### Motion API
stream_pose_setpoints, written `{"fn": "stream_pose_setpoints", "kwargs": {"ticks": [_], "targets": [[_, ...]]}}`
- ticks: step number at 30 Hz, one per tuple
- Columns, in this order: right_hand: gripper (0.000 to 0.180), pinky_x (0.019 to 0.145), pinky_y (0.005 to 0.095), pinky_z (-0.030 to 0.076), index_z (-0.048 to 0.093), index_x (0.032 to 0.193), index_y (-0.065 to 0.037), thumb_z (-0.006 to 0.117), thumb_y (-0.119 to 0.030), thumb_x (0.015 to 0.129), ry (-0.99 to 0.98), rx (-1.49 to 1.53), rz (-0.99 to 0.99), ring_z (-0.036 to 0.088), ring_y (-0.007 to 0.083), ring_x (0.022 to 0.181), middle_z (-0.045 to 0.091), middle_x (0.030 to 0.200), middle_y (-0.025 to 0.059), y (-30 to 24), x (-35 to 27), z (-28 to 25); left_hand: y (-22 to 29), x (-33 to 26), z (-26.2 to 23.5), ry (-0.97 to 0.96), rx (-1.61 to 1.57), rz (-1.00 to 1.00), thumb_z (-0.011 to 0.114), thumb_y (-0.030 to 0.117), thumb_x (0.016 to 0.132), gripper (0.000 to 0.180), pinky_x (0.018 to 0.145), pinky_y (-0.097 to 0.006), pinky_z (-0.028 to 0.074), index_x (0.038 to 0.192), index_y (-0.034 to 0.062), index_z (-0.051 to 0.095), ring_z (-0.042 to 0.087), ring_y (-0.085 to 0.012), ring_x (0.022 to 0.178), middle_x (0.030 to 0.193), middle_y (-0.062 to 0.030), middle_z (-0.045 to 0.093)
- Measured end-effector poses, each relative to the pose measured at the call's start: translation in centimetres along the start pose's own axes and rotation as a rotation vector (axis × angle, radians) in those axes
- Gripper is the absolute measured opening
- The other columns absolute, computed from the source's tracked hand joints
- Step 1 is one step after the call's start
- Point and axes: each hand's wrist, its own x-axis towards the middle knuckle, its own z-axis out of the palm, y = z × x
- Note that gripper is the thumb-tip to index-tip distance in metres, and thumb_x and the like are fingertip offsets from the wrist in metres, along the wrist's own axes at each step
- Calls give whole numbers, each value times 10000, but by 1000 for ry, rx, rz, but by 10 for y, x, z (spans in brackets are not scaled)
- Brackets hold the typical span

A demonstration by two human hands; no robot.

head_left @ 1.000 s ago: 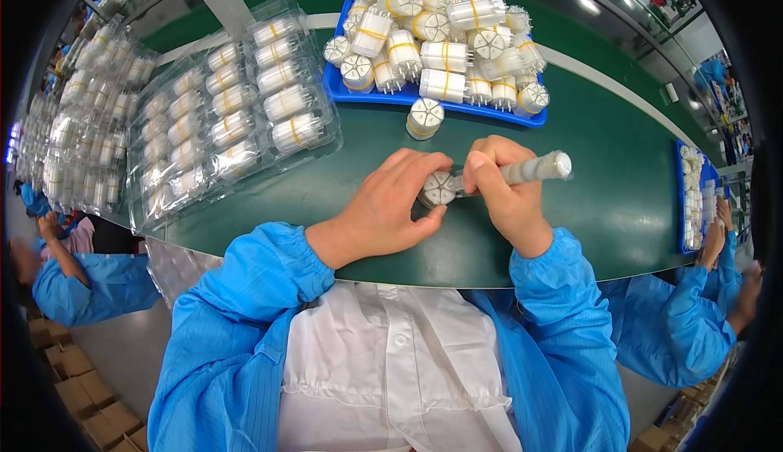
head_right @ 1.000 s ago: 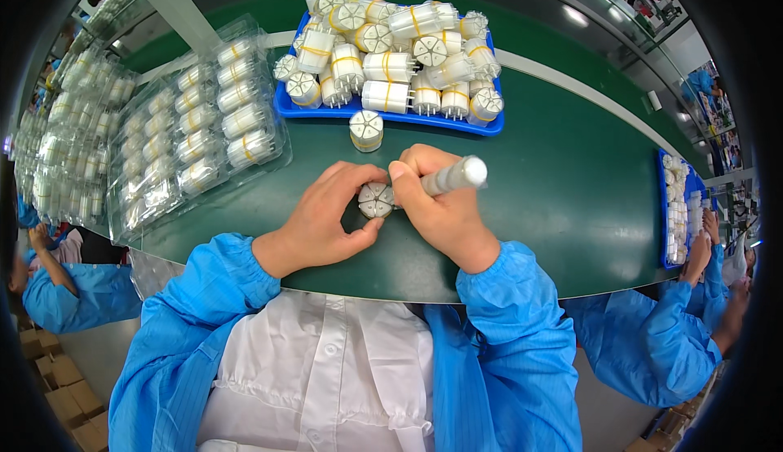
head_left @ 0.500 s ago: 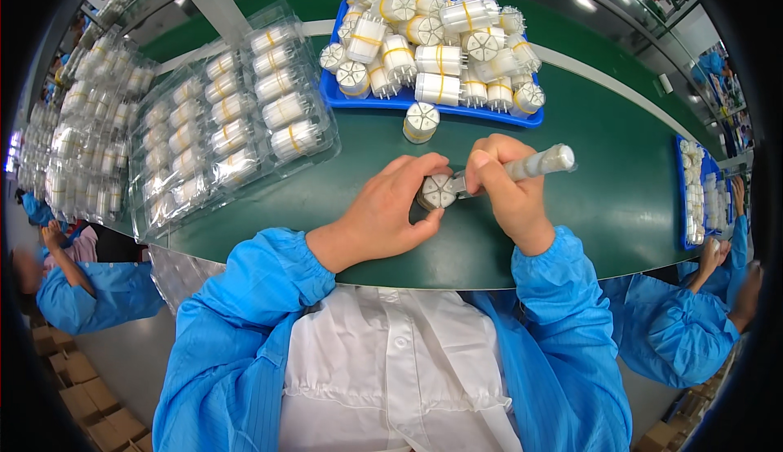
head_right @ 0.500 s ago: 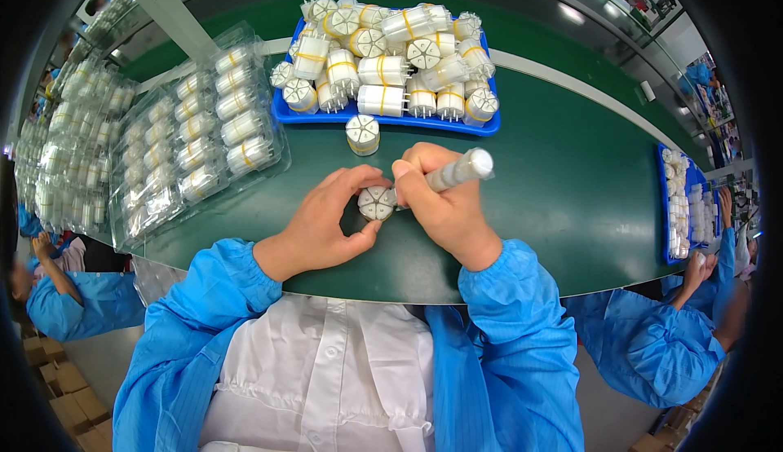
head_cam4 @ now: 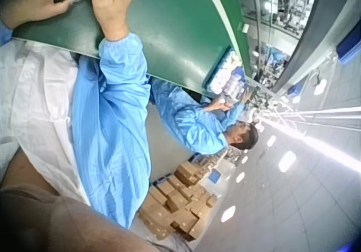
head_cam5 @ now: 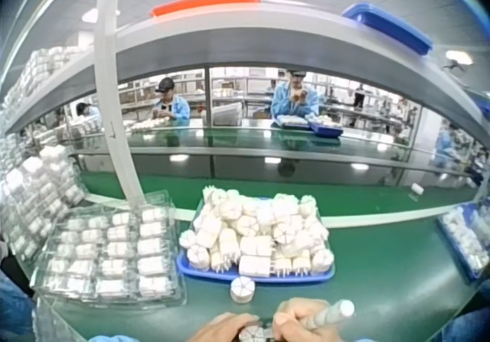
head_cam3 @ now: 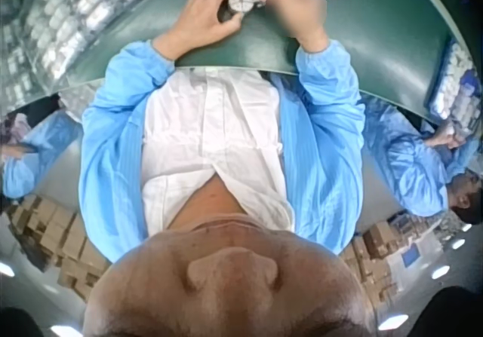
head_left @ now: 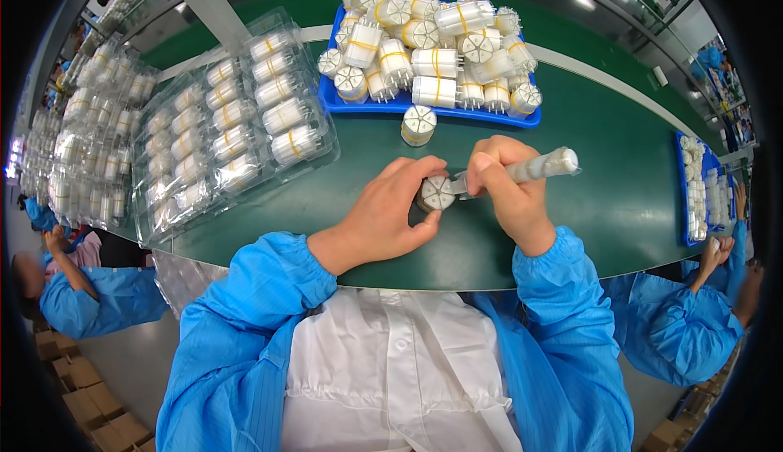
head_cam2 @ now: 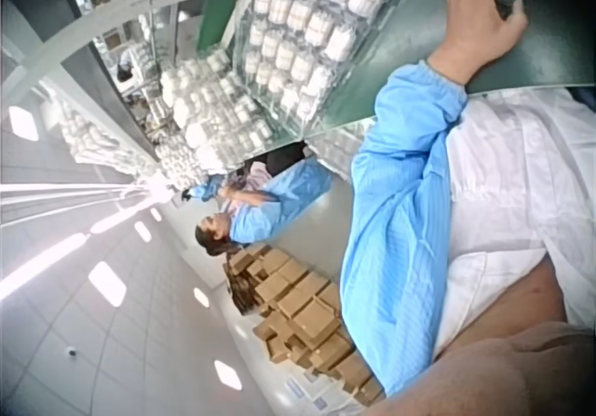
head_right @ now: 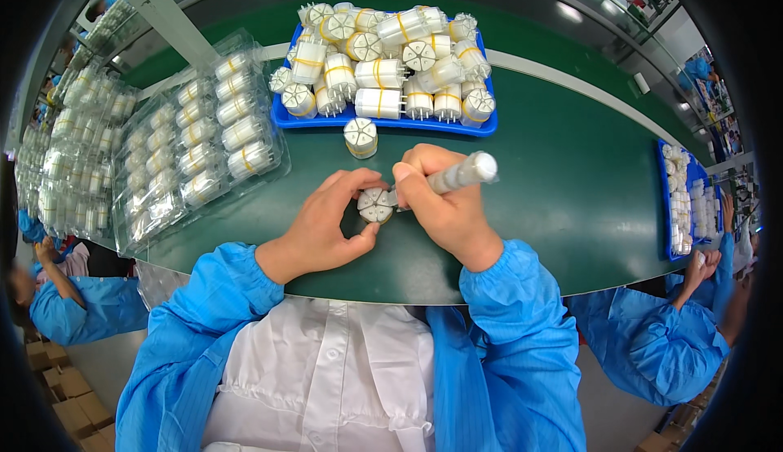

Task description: The person inserts a white cylindrical component into a small white circular base using a tool. They repeat this process for multiple units, placing the assembled items into a blue tray. The person also handles clear plastic packaging containing the components.

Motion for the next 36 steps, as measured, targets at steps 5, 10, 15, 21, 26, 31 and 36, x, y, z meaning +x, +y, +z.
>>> {"fn": "stream_pose_setpoints", "kwargs": {"ticks": [5, 10, 15, 21, 26, 31, 36], "targets": [[282, 526, 281, 381, 528, 666, -32, 604, -45, 938, -28, -47, 14, 484, 79, 597, 560, 657, 25, 6, -2, 4, 3, 0, 0, 34, 54, 48, 790, 147, 778, 597, 904, -446, 508, 1286, 32, 497, 591, -356, 1071, 1189, -141, 609], [276, 534, 278, 385, 535, 677, -32, 606, -43, 944, -81, -89, -5, 478, 80, 592, 551, 658, 21, 11, -2, 4, -4, -3, 3, 11, 101, 4, 811, 226, 799, 544, 871, -447, 507, 1221, 29, 529, 590, -373, 1049, 1136, -153, 590], [294, 554, 274, 411, 528, 693, -50, 574, -67, 983, 25, 82, -23, 508, 99, 611, 569, 675, 34, 15, -2, 1, -4, -6, 0, 61, 107, 29, 817, 240, 823, 503, 836, -400, 528, 1209, 38, 565, 621, -341, 1005, 1151, -151, 597], [303, 548, 285, 415, 510, 683, -48, 564, -77, 980, 58, -140, -33, 507, 106, 603, 579, 667, 48, 14, -3, -7, 10, -40, -20, 170, 51, -114, 787, 200, 857, 517, 914, -404, 513, 1288, 38, 552, 613, -359, 1075, 1205, -145, 605], [308, 480, 333, 363, 499, 641, -42, 638, -66, 916, -82, -381, -164, 482, 166, 496, 529, 587, 67, 25, -6, 4, 16, -68, -52, 408, 341, -79, 786, 113, 837, 564, 943, -419, 495, 1335, 18, 539, 606, -356, 1093, 1223, -160, 634], [289, 458, 372, 328, 496, 632, -38, 679, -38, 855, -121, -511, -230, 440, 245, 458, 469, 562, 90, 29, -7, 15, 4, -45, -107, 495, 854, -10, 719, 47, 869, 531, 1030, -456, 430, 1360, 6, 522, 587, -355, 1142, 1291, -159, 627], [292, 458, 381, 325, 485, 635, -34, 689, -32, 843, -90, -526, -235, 428, 258, 458, 450, 554, 96, 26, -6, 12, -23, -28, -106, 372, 1057, -56, 685, 53, 883, 484, 1089, -471, 380, 1342, 5, 540, 545, -368, 1236, 1316, -166, 608]]}}
